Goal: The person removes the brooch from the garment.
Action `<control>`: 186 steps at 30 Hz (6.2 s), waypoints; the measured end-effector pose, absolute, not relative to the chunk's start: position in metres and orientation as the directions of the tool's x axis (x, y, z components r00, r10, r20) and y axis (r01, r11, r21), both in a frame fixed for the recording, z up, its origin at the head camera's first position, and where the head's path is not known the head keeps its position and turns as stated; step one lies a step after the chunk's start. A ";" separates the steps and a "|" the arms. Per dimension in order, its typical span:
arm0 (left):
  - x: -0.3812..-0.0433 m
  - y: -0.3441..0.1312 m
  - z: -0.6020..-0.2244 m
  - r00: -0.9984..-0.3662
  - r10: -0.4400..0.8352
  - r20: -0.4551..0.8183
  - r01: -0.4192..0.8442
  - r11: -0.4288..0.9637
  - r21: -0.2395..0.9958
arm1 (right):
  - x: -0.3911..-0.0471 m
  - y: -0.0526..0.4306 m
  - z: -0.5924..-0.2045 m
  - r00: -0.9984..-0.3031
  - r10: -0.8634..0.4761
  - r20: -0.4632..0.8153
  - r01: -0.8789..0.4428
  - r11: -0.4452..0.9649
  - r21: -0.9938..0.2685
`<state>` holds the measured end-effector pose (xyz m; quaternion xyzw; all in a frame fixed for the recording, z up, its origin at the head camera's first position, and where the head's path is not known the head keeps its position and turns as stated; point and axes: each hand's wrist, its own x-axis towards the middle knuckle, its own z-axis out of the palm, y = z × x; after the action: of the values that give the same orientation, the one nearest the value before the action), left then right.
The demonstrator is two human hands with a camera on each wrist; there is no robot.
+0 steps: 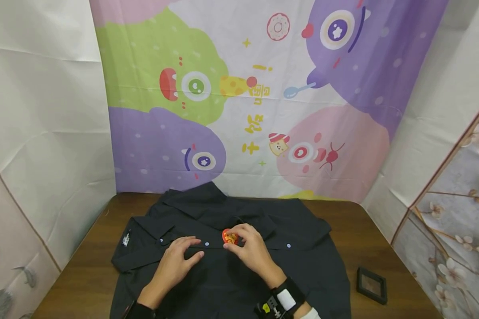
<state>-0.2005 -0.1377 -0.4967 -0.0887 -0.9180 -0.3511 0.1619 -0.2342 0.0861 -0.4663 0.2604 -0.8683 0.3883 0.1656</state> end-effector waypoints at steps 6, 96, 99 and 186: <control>-0.201 -0.138 -0.494 -0.928 0.056 0.368 0.286 0.739 0.610 | -0.235 0.091 -0.464 -0.809 -0.298 0.507 -0.576 0.577 -0.580; -0.205 -0.142 -0.495 -0.960 0.058 0.274 0.199 0.831 0.520 | -0.238 0.145 -0.453 -0.851 -0.143 0.505 -0.458 0.674 -0.580; -0.204 -0.142 -0.496 -0.960 0.059 0.275 0.200 0.832 0.518 | -0.237 0.147 -0.454 -0.852 -0.137 0.505 -0.457 0.666 -0.589; -0.203 -0.142 -0.497 -0.963 0.046 0.266 0.181 0.841 0.509 | -0.232 0.210 -0.454 -0.861 0.008 0.508 -0.349 0.717 -0.603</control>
<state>-0.2029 -0.1421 -0.4968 -0.0598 -0.9517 -0.2751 0.1227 -0.2318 0.2104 -0.4541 0.0954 -0.8935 0.3637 0.2456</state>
